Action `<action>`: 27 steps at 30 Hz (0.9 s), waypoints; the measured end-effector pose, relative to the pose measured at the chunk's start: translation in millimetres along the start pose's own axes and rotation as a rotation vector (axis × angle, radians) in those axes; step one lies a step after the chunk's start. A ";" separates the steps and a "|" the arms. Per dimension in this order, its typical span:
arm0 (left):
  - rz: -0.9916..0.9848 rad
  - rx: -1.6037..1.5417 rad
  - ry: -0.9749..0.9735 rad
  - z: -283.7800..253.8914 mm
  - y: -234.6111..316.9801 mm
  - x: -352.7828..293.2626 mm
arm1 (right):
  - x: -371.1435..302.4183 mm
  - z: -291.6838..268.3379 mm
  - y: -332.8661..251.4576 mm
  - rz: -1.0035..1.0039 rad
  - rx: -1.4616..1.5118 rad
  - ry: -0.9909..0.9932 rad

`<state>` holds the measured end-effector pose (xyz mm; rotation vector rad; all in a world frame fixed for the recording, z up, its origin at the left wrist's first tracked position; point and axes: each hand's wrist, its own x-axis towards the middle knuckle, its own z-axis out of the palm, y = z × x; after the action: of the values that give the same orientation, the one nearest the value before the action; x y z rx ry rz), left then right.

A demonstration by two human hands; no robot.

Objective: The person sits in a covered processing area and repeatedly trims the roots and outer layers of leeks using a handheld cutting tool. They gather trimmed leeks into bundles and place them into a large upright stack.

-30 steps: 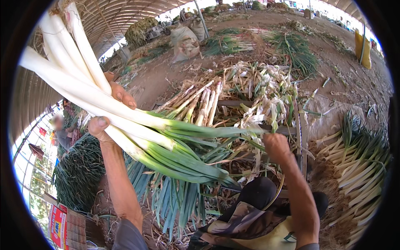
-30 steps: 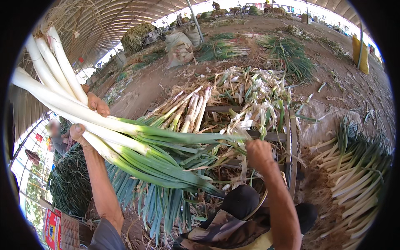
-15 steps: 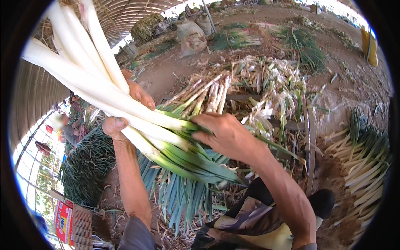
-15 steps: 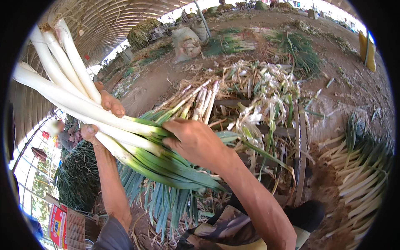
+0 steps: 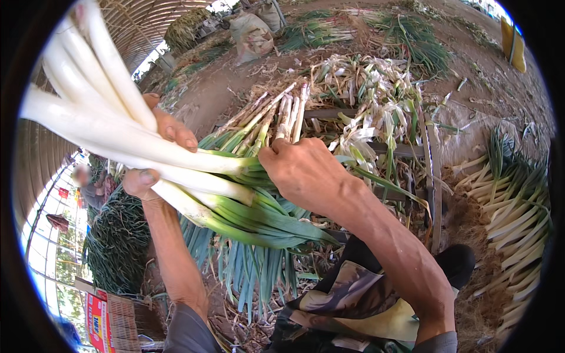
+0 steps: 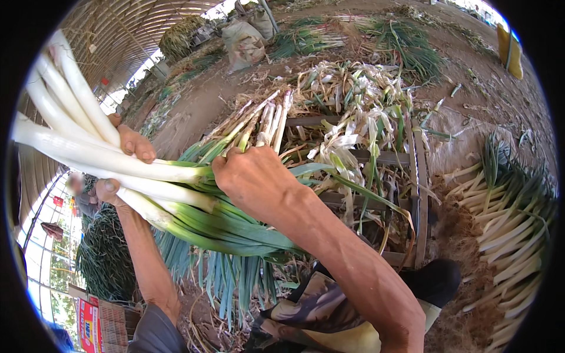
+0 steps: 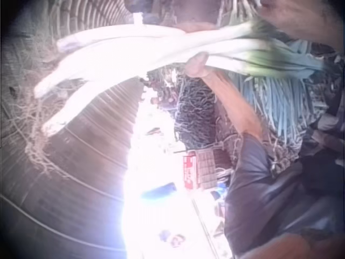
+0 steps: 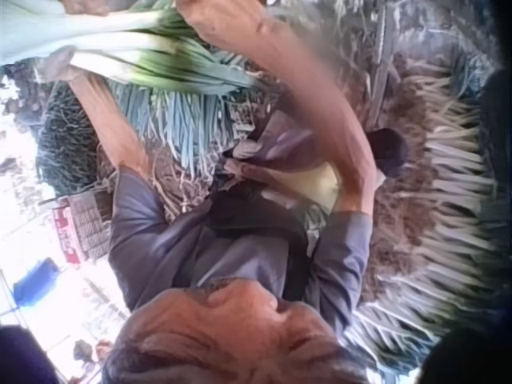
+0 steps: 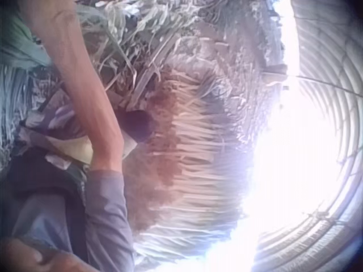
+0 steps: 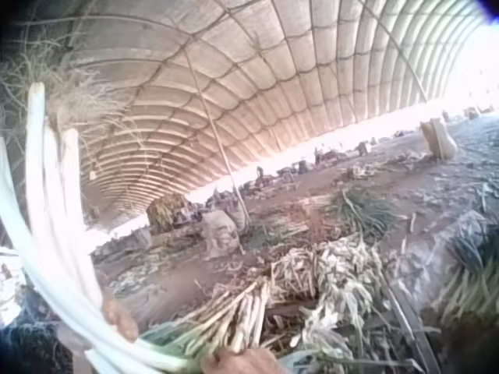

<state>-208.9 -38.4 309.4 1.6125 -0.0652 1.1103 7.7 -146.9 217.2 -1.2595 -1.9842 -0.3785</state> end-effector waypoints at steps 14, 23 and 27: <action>0.023 -0.048 -0.017 -16.2 -2.5 -9.8 | -117.4 49.3 23.7 0.434 0.497 -0.495; 0.026 -0.058 -0.049 -26.1 -4.5 -19.1 | -143.3 96.1 0.9 0.474 0.779 -0.249; 0.032 -0.043 -0.040 -27.2 -4.9 -22.5 | -117.0 41.7 10.1 0.700 0.986 -0.120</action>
<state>-235.4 -26.1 288.9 1.6002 -0.1410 1.0942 26.8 -193.5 103.3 -1.1754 -1.3406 0.9217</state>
